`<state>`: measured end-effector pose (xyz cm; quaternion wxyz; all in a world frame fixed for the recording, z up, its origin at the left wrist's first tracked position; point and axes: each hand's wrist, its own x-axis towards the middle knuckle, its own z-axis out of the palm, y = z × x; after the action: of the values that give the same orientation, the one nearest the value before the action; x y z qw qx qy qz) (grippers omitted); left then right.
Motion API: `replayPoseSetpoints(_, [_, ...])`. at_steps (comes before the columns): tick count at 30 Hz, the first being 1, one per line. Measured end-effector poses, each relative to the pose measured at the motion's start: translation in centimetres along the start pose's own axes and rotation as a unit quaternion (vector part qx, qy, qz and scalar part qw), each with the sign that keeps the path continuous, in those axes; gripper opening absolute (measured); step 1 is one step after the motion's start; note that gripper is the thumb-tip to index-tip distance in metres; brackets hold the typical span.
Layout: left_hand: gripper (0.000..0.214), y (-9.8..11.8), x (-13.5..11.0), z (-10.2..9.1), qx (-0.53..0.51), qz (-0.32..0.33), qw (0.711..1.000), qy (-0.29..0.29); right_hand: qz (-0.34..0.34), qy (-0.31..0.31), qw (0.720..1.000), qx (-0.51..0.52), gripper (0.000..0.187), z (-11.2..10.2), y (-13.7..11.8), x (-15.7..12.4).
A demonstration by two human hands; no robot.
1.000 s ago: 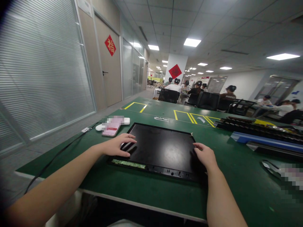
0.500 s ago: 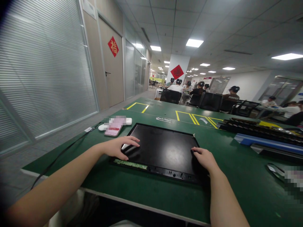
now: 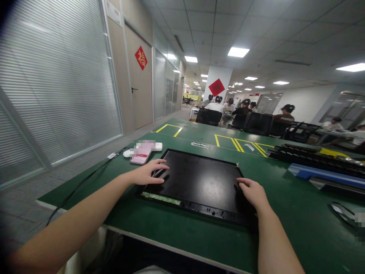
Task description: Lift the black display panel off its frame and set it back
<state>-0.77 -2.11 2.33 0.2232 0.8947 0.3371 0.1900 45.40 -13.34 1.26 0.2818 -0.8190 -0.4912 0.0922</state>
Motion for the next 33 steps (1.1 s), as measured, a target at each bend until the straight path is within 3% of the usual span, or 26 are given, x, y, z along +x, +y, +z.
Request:
replayPoseSetpoints(3, [0.059,-0.9,0.4,0.7,0.033,-0.046,0.996,0.075,0.047,0.037,0.998,0.005,0.036,-0.5,0.3,0.1])
replayPoseSetpoints(8, [0.053,-1.6,0.9,1.2,0.07,-0.119,0.989,0.048,0.105,0.042,0.993,-0.008,0.034,-0.4,2.0,1.2])
replayPoseSetpoints(16, [0.05,-1.2,1.1,0.9,-0.009,-0.16,0.983,0.084,0.085,0.006,0.995,-0.056,0.038,0.7,2.6,1.8])
replayPoseSetpoints(20, [0.052,-0.8,1.0,0.7,-0.095,-0.179,0.969,0.14,0.08,0.004,0.995,-0.06,0.038,0.8,2.9,2.0])
replayPoseSetpoints(23, [0.052,-0.5,1.3,0.7,-0.222,-0.204,0.937,0.176,0.074,0.003,0.995,-0.059,0.037,0.9,3.4,2.4])
replayPoseSetpoints(27, [0.054,0.0,1.7,1.0,-0.415,-0.224,0.857,0.205,0.078,-0.008,0.996,-0.048,0.037,0.9,3.9,2.6])
replayPoseSetpoints(33, [0.052,0.2,2.0,1.3,-0.517,-0.28,0.773,0.239,0.073,-0.002,0.997,-0.04,0.035,0.8,3.9,2.5])
